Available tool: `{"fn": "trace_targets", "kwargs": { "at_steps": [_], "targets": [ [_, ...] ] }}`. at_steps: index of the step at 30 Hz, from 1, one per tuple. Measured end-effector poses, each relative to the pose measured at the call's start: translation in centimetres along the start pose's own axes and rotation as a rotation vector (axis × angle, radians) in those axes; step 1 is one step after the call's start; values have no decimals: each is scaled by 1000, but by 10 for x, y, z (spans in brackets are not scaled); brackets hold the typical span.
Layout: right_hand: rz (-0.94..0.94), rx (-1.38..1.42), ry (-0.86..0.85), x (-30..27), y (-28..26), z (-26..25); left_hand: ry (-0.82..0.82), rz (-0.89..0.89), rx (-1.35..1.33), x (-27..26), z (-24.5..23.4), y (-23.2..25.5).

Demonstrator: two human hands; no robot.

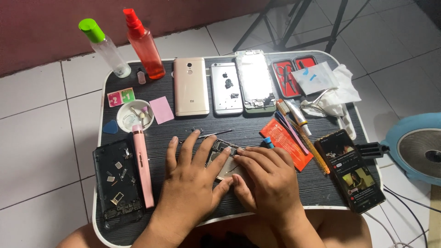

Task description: The person repairs a disassembled smartphone on a workbench. They use a screwdriver to remove and reinsert screws, handle small internal components, and adjust parts within the phone's chassis. Other phones and tools are visible on the table.

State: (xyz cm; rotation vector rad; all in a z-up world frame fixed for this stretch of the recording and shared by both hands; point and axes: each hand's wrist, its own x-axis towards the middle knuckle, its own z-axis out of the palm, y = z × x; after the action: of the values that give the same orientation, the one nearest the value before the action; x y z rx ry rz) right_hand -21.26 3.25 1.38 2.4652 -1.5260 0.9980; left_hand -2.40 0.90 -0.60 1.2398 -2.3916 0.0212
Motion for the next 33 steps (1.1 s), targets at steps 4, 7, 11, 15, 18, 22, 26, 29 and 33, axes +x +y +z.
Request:
{"fn": "trace_targets", "kwargs": {
  "at_steps": [4,7,11,15,18,22,26,29,33],
  "targets": [
    [-5,1,8,0,0,0,-41,-12,3,1,-1,1],
    [-20,-6,17,1,0,0,-85,-29,-17,1,0,2],
    [-3,-16,11,1,-1,-1,-55,-28,11,0,1,4],
    [14,-4,28,1,-1,1,-62,-37,-2,-1,2,4],
    [16,6,26,1,1,1,-67,-25,-30,0,2,4],
    [6,2,35,2,1,1,-45,-28,-26,0,2,6],
    [1,-8,42,2,1,1,-41,-19,-14,2,-1,6],
    [-2,-5,48,2,1,0,-45,-17,-13,1,0,7],
    [1,-12,26,2,2,-1,-66,-27,0,0,4,7]
  ]
}}
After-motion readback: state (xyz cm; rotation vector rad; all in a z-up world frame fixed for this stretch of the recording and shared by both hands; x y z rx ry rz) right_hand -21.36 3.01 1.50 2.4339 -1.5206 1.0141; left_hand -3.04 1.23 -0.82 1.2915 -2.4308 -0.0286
